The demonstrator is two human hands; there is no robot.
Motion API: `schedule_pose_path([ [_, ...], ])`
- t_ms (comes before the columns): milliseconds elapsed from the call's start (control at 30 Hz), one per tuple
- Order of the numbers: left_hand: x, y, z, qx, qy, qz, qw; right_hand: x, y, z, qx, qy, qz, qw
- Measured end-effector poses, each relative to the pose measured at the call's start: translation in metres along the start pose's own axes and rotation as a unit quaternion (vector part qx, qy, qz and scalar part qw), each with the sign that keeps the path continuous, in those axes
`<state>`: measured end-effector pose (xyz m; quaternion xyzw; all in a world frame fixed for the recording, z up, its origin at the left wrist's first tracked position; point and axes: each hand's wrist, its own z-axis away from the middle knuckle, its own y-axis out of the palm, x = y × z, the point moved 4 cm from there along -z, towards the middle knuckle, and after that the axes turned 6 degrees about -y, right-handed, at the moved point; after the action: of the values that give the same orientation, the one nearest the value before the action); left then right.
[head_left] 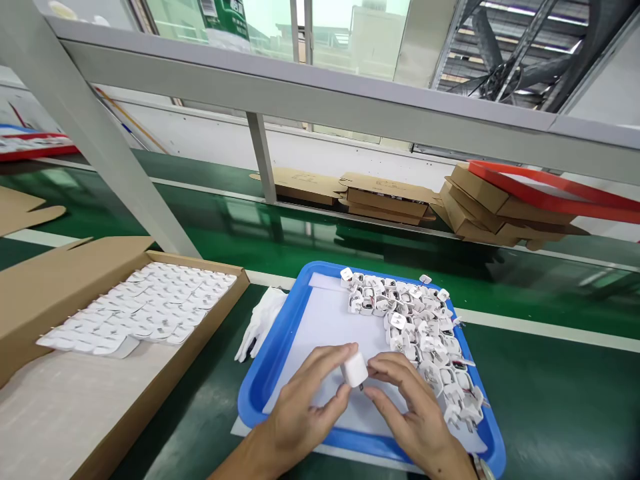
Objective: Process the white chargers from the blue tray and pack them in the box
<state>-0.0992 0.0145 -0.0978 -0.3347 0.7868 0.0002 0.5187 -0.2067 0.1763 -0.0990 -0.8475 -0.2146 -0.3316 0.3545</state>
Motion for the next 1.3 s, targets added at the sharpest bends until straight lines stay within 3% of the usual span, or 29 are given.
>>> schedule_pose_path([
  [67, -0.005, 0.002, 0.005, -0.004, 0.065, -0.045, 0.997, -0.001, 0.001, 0.002, -0.002, 0.001, 0.012, 1.000],
  [133, -0.007, 0.002, 0.009, -0.016, 0.088, -0.077, 0.993, -0.002, 0.000, 0.005, 0.001, -0.004, 0.033, 0.999],
  [233, -0.004, 0.000, 0.008, -0.030, 0.062, -0.066, 0.995, -0.001, -0.002, 0.007, 0.025, -0.022, 0.056, 0.998],
  [333, 0.000, 0.001, 0.003, -0.019, 0.009, 0.058, 0.998, -0.001, -0.004, 0.005, 0.052, -0.017, 0.038, 0.998],
  [467, 0.002, 0.006, -0.003, 0.017, -0.078, 0.213, 0.974, -0.002, -0.008, 0.000, 0.057, 0.025, -0.014, 0.998],
  [633, -0.001, 0.009, -0.005, 0.073, -0.131, 0.270, 0.951, -0.001, -0.007, -0.006, 0.068, 0.064, -0.078, 0.993],
  [767, 0.002, 0.009, -0.002, 0.079, -0.131, 0.283, 0.947, -0.001, -0.005, -0.006, 0.063, 0.087, -0.088, 0.990],
  [1033, 0.002, 0.009, 0.001, 0.066, -0.079, 0.190, 0.976, 0.003, -0.001, -0.007, 0.062, 0.104, -0.103, 0.987],
  [1300, 0.004, 0.016, 0.002, 0.061, -0.110, 0.236, 0.964, 0.002, 0.003, -0.007, 0.028, 0.121, -0.119, 0.985],
])
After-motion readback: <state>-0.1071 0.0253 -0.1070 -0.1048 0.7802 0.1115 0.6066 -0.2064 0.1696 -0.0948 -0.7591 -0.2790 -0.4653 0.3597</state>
